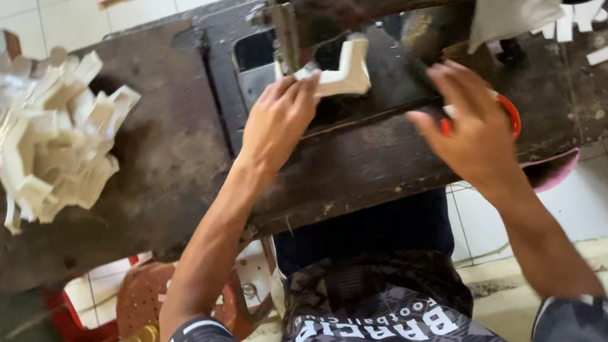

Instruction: The person sews white fabric shoe components on an industrial sewing machine, guiding each piece under the needle, then trims threads and edges with red-handled scissors. They stack finished pieces into a pile, carry the pile to the floor, and continue trimming pieces while seated.

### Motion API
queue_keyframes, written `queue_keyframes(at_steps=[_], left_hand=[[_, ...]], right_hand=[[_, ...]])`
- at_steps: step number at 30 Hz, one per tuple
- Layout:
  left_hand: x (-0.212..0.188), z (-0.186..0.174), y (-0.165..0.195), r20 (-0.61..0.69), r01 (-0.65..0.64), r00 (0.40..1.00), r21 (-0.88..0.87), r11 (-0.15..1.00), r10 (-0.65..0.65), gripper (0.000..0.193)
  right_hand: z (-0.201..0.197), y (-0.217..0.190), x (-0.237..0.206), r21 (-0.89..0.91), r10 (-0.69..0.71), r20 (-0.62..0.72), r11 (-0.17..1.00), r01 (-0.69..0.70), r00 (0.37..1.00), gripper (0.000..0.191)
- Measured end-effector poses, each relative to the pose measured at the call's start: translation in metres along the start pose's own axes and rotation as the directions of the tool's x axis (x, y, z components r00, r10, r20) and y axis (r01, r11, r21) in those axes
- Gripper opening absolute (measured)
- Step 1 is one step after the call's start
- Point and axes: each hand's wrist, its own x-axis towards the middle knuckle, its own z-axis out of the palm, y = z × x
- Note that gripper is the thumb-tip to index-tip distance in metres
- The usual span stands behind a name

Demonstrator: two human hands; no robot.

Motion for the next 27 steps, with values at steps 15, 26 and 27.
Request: queue_keyframes(at_steps=[15, 26, 27], left_hand=[[-0.013, 0.02, -0.009, -0.02, 0.2, 0.977, -0.252, 0.947, -0.212, 0.045], [0.015, 0.018, 0.026, -0.19, 0.203, 0.956, -0.117, 0.972, -0.222, 0.041], [0.016, 0.019, 0.029, -0.21, 0.194, 0.956, -0.08, 0.978, -0.206, 0.04]], right_hand=[[0.116, 0.012, 0.113, 0.538, -0.231, 0.143, 0.834, 0.121, 0.962, 0.022], [0.115, 0.017, 0.107, 0.498, -0.286, 0.081, 0.842, 0.209, 0.955, 0.02], [0.115, 0.018, 0.107, 0.49, -0.32, 0.072, 0.837, 0.246, 0.945, 0.02]])
